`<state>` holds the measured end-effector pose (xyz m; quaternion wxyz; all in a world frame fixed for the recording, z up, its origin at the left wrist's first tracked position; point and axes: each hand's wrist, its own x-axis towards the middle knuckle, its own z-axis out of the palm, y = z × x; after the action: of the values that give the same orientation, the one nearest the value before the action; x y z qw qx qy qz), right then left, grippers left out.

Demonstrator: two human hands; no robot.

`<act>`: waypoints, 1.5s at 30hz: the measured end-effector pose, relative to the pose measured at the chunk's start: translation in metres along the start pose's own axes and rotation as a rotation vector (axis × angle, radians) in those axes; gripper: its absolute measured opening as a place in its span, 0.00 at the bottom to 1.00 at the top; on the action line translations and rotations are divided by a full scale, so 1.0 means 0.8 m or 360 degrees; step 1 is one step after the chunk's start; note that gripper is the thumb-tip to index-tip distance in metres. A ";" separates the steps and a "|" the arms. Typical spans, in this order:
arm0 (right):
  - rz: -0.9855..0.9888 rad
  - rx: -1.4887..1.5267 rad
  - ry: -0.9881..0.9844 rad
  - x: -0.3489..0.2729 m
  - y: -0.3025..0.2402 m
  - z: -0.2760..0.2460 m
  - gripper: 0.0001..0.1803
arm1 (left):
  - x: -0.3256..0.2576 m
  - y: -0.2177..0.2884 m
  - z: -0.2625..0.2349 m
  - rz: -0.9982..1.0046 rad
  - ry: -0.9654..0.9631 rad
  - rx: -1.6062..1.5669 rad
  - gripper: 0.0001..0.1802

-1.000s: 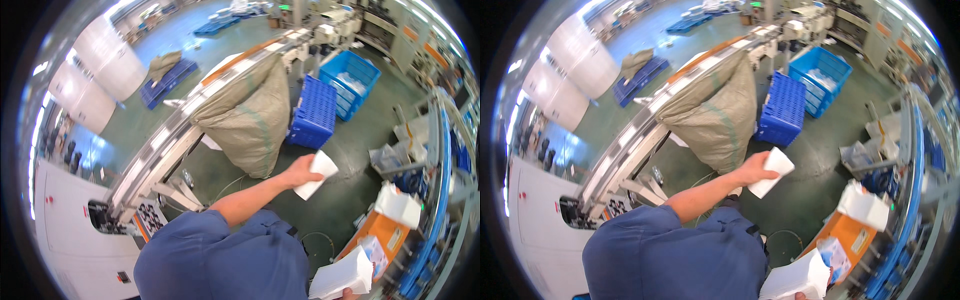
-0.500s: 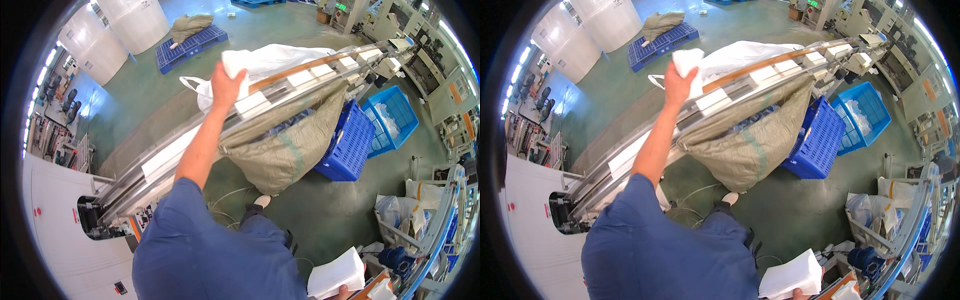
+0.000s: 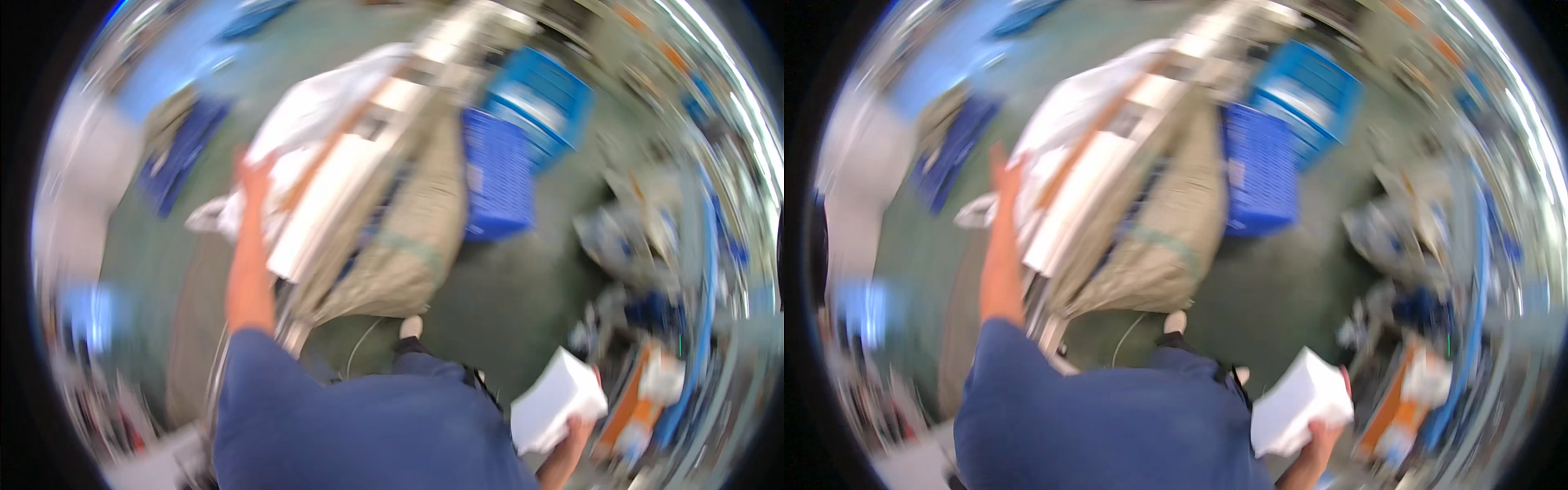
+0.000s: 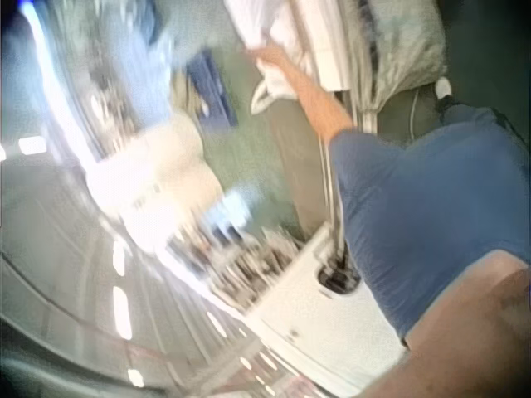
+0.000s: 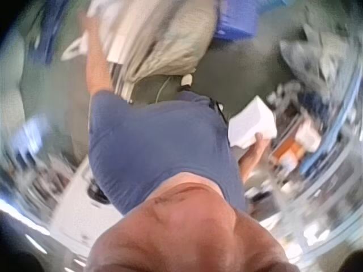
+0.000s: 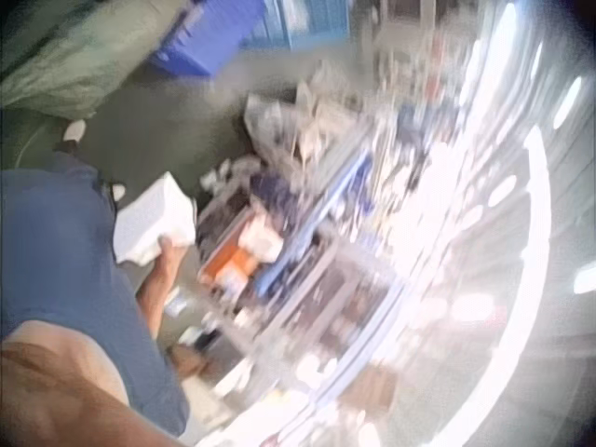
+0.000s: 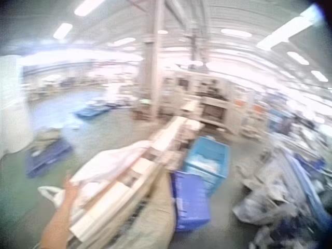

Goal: The person walks through a factory floor, briefly interacts with a machine's control panel, and then proceeds to a workstation. They pick up stacks of white folded items, separate them, and place them into a blue plastic basket.

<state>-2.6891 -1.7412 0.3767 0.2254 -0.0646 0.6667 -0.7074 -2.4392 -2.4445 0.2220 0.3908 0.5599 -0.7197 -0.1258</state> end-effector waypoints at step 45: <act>-0.0938 -0.0027 0.0361 -0.058 -0.030 -0.675 0.61 | -1.075 0.934 -0.009 0.0337 -0.2913 -0.2318 0.45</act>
<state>-2.8651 -1.2285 0.3543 -0.0656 -0.1775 0.6460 -0.7395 -2.9049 -1.4099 0.3264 -0.0356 -0.1575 -0.5334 -0.8303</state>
